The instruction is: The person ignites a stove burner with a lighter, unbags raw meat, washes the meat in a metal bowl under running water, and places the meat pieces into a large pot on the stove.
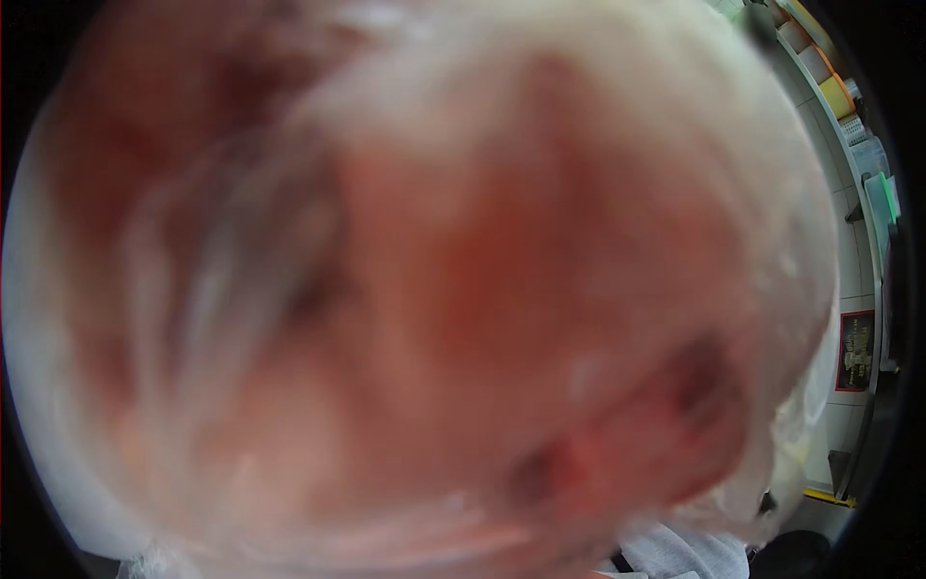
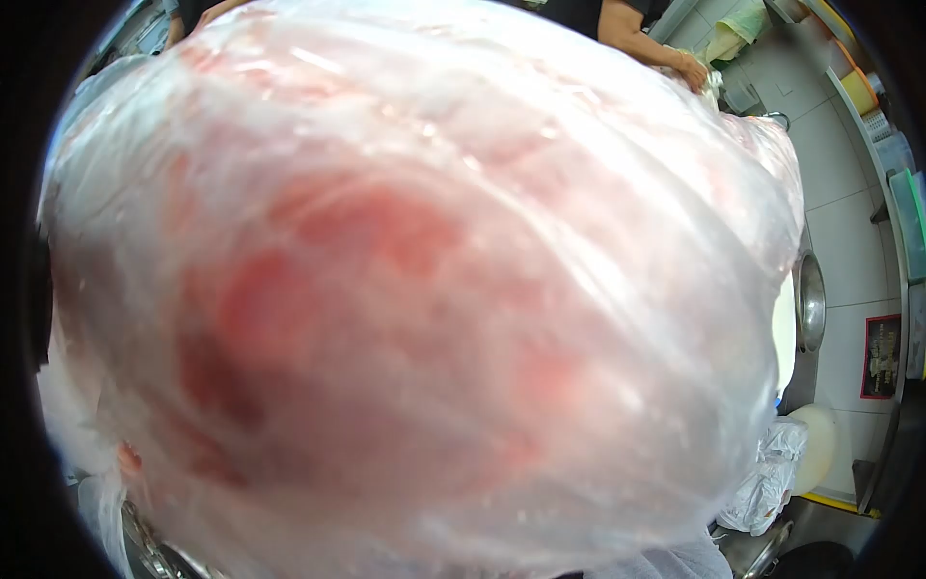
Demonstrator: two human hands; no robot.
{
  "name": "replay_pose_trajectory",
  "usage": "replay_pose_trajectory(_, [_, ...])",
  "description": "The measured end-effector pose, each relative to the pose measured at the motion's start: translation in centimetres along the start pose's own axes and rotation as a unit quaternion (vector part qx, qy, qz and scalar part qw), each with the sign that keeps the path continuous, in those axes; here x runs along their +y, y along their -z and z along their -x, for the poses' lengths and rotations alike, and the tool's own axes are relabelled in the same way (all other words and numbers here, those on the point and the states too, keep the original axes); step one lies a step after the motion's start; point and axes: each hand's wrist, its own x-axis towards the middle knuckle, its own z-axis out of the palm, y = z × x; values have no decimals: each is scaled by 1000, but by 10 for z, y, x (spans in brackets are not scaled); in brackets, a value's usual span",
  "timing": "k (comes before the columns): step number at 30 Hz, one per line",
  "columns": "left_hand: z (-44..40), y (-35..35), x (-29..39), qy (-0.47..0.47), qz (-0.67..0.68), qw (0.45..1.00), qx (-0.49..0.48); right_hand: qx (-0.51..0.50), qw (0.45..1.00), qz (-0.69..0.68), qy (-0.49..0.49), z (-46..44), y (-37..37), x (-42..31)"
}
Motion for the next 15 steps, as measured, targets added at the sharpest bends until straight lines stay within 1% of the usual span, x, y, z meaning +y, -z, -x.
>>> replay_pose_trajectory(1, [-2, 0, 0, -3, 0, 1000, -3, 7, 1000, -14, -21, 0, 3, 4])
replay_pose_trajectory(2, [-4, -1, -1, -5, -3, 1000, -5, 8, 1000, -13, -21, 4, 1, 4])
replay_pose_trajectory(5, [-16, -5, -9, -1, -17, 1000, -18, 33, 994, -48, -93, 9, 4, 22])
replay_pose_trajectory(6, [-24, -14, -20, 50, -24, 998, -26, 43, 989, -57, -130, 5, 4, 38])
replay_pose_trajectory(7, [-34, -26, -29, 125, -34, 991, -35, 55, 982, -66, -167, 1, 4, 55])
replay_pose_trajectory(8, [-41, -40, -41, 212, -24, 976, -40, 67, 974, -76, -203, -3, 4, 71])
replay_pose_trajectory(9, [-48, -53, -54, 297, -17, 954, -43, 61, 972, -75, -216, -5, 6, 91])
replay_pose_trajectory(11, [-31, -59, -113, 355, 46, 933, -38, 49, 967, -71, -240, -8, 10, 129])
replay_pose_trajectory(13, [-4, -65, -181, 319, 111, 940, -36, 66, 952, -45, -295, 4, 16, 161])
replay_pose_trajectory(14, [3, -61, -223, 316, 104, 942, -35, 67, 948, -32, -308, 3, 15, 169])
replay_pose_trajectory(15, [9, -54, -264, 331, -7, 943, -27, 66, 949, -39, -307, 3, 11, 178])
